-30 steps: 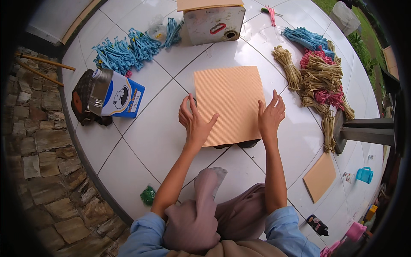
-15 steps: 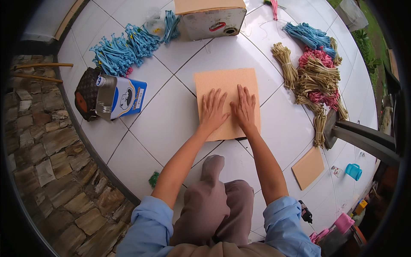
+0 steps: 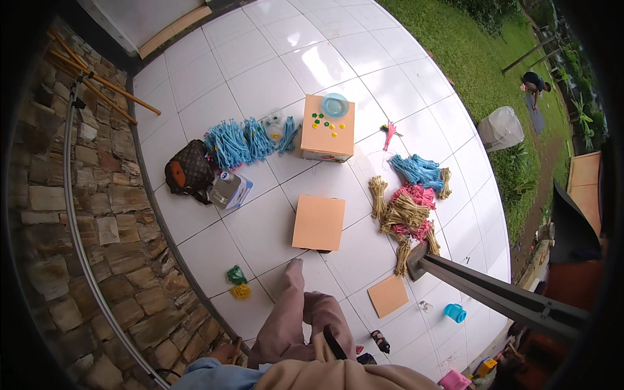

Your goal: The person attaches decorative yellow and green flowers to blue sandal straps and then organizes several gray and black sandal soles on the floor.

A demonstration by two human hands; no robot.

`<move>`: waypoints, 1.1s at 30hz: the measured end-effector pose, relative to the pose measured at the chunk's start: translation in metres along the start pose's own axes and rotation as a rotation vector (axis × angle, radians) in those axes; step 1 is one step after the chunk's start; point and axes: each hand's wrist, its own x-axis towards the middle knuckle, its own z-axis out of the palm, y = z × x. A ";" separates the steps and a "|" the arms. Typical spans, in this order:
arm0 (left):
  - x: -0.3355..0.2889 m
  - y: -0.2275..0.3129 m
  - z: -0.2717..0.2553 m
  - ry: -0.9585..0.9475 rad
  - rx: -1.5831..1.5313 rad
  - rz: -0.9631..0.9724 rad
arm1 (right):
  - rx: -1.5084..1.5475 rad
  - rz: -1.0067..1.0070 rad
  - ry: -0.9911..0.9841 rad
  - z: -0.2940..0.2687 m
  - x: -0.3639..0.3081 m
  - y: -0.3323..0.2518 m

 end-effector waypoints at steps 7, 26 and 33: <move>-0.026 0.125 -0.119 0.125 -0.071 0.152 | 0.228 -0.266 0.154 -0.073 -0.062 -0.099; -0.249 0.567 -0.460 0.654 -1.053 1.209 | 0.046 -1.621 0.332 -0.264 -0.280 -0.701; -0.157 0.503 -0.507 0.563 -1.636 0.815 | 0.050 -1.222 0.093 -0.203 -0.194 -0.679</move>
